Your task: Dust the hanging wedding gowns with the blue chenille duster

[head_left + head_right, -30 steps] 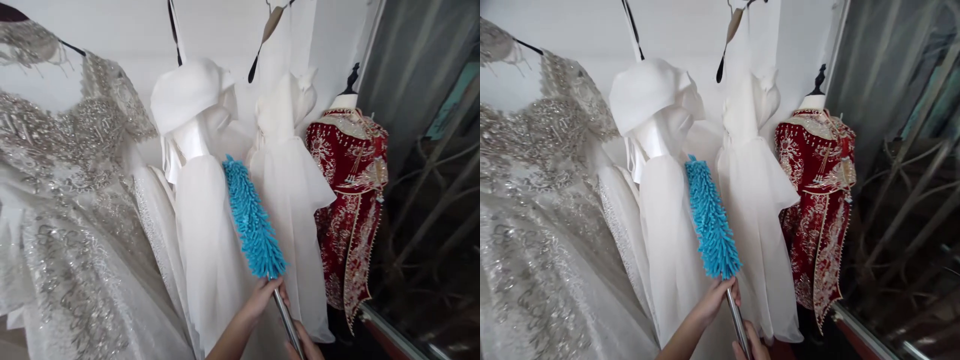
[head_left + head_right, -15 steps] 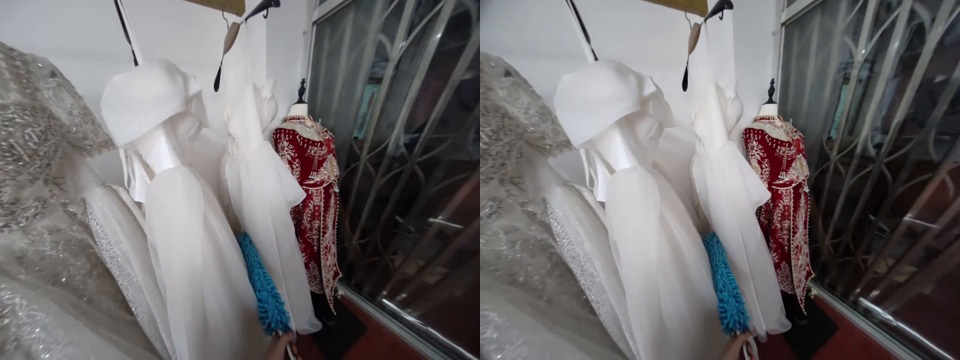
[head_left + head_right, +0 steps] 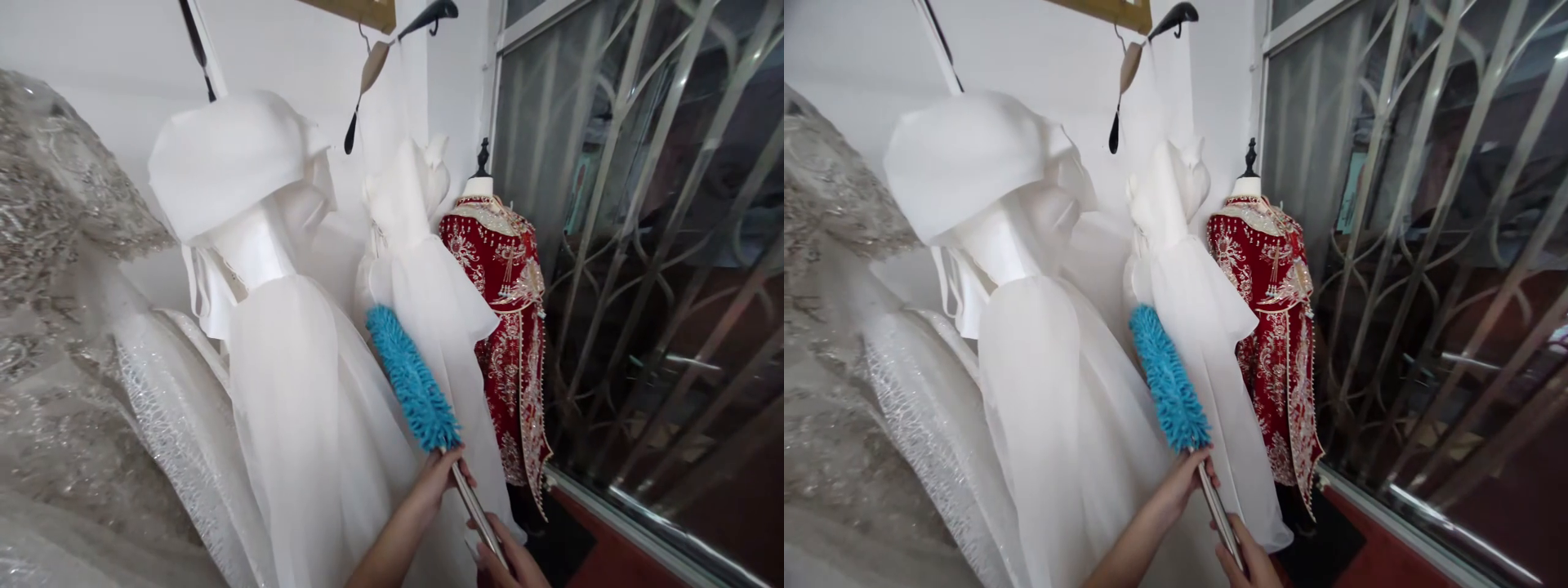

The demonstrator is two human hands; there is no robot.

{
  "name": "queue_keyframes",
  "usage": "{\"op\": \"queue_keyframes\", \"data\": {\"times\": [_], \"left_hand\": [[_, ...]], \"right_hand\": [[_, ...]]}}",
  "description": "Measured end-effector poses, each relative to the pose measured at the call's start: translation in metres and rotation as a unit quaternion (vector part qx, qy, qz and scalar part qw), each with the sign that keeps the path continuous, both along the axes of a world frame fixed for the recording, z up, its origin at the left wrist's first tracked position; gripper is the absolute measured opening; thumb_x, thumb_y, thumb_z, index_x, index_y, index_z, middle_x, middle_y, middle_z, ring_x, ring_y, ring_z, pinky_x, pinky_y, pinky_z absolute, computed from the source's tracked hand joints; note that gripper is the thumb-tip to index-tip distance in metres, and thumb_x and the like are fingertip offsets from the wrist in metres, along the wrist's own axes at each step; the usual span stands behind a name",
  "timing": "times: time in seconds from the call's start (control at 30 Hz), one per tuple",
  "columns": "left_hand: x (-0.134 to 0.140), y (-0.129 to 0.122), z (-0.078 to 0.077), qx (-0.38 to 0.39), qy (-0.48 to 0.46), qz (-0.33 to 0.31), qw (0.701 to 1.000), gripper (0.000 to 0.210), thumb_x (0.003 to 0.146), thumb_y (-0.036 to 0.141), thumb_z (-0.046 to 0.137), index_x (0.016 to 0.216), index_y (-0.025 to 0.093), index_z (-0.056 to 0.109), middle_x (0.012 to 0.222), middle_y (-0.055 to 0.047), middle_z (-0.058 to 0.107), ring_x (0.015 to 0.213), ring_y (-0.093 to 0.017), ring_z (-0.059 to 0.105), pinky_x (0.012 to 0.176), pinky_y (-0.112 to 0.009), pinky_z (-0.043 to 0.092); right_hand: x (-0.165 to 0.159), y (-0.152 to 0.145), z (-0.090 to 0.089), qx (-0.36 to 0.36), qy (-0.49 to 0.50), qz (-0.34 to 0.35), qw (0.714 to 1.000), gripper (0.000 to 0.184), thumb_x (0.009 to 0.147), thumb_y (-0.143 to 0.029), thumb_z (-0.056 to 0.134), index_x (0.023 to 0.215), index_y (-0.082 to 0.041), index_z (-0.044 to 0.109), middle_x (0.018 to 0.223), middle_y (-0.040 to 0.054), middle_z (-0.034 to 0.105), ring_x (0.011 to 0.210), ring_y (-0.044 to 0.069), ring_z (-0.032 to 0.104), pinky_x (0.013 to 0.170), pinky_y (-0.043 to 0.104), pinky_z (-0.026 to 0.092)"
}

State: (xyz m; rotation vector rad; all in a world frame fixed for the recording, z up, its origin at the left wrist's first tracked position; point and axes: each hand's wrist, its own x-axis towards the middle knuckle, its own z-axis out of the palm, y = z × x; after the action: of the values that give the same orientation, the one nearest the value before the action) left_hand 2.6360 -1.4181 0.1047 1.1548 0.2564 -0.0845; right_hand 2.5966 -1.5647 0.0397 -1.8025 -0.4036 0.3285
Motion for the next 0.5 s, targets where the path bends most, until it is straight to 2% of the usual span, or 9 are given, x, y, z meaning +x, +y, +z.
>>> {"op": "queue_keyframes", "data": {"times": [0.03,0.07,0.1,0.2,0.27,0.33,0.37,0.43,0.5], "left_hand": [[0.004,0.0,0.016,0.004,-0.02,0.003,1.0,0.046,0.057,0.052,0.064,0.084,0.017,0.05,0.056,0.008,0.052,0.05,-0.011,0.053,0.058,-0.027,0.04],[0.008,0.0,0.031,0.011,-0.04,0.0,0.999,0.045,0.059,0.052,0.064,0.084,0.017,0.051,0.056,0.008,0.052,0.05,-0.011,0.053,0.059,-0.027,0.041],[0.011,-0.001,0.047,0.019,-0.06,-0.007,0.998,0.044,0.06,0.052,0.063,0.083,0.017,0.051,0.056,0.007,0.053,0.05,-0.011,0.054,0.059,-0.027,0.041],[0.022,-0.005,0.083,0.046,-0.123,-0.045,0.99,0.043,0.064,0.053,0.061,0.083,0.017,0.051,0.055,0.007,0.053,0.049,-0.012,0.054,0.057,-0.028,0.042],[0.032,-0.01,0.095,0.054,-0.148,-0.055,0.986,0.043,0.066,0.053,0.06,0.087,0.017,0.051,0.055,0.006,0.053,0.05,-0.012,0.055,0.057,-0.027,0.042],[0.044,-0.017,0.092,0.053,-0.15,-0.043,0.986,0.044,0.067,0.053,0.059,0.091,0.017,0.052,0.055,0.007,0.052,0.05,-0.012,0.055,0.057,-0.026,0.042],[0.051,-0.021,0.086,0.049,-0.143,-0.032,0.988,0.045,0.067,0.053,0.059,0.092,0.017,0.052,0.055,0.007,0.052,0.049,-0.011,0.055,0.057,-0.026,0.042],[0.064,-0.029,0.065,0.034,-0.115,-0.009,0.993,0.048,0.065,0.055,0.06,0.093,0.017,0.052,0.055,0.007,0.052,0.048,-0.012,0.054,0.057,-0.027,0.041],[0.075,-0.039,0.037,0.011,-0.073,0.018,0.997,0.048,0.062,0.055,0.063,0.091,0.018,0.053,0.055,0.007,0.052,0.049,-0.012,0.054,0.057,-0.028,0.041]], "right_hand": [[0.005,0.001,0.013,-0.003,0.002,0.013,1.0,0.054,0.076,-0.057,0.043,0.112,-0.017,0.051,0.105,0.0104,0.068,0.075,0.016,0.065,0.073,0.027,0.054],[0.01,0.001,0.026,-0.006,0.013,0.02,1.0,0.055,0.078,-0.058,0.038,0.116,-0.018,0.045,0.101,0.0082,0.066,0.054,0.01,0.057,0.054,0.024,0.051],[0.015,0.001,0.039,-0.006,0.028,0.043,0.999,0.058,0.078,-0.06,0.036,0.12,-0.019,0.039,0.098,0.006,0.063,0.043,0.007,0.046,0.038,0.022,0.043],[0.031,-0.003,0.071,0.015,0.016,0.054,0.998,0.058,0.078,-0.058,0.04,0.122,-0.021,0.034,0.074,-0.0039,0.054,0.04,0.005,0.035,0.034,0.02,0.034],[0.044,-0.008,0.081,0.028,0.006,0.053,0.998,0.056,0.079,-0.057,0.041,0.12,-0.019,0.037,0.057,-0.0101,0.041,0.039,0.005,0.034,0.036,0.019,0.033],[0.058,-0.015,0.081,0.034,0.013,0.06,0.998,0.054,0.078,-0.056,0.043,0.117,-0.018,0.04,0.05,-0.0125,0.034,0.037,0.006,0.033,0.036,0.019,0.031],[0.066,-0.02,0.077,0.036,0.02,0.059,0.997,0.054,0.078,-0.056,0.044,0.116,-0.019,0.043,0.048,-0.0124,0.035,0.036,0.006,0.033,0.034,0.019,0.031],[0.08,-0.031,0.062,0.04,0.021,0.044,0.998,0.051,0.075,-0.055,0.048,0.112,-0.02,0.05,0.048,-0.0095,0.046,0.036,0.007,0.037,0.034,0.02,0.035],[0.092,-0.044,0.04,0.049,0.0,0.023,0.999,0.047,0.071,-0.053,0.055,0.105,-0.021,0.058,0.057,-0.0028,0.061,0.048,0.012,0.054,0.046,0.023,0.047]]}}
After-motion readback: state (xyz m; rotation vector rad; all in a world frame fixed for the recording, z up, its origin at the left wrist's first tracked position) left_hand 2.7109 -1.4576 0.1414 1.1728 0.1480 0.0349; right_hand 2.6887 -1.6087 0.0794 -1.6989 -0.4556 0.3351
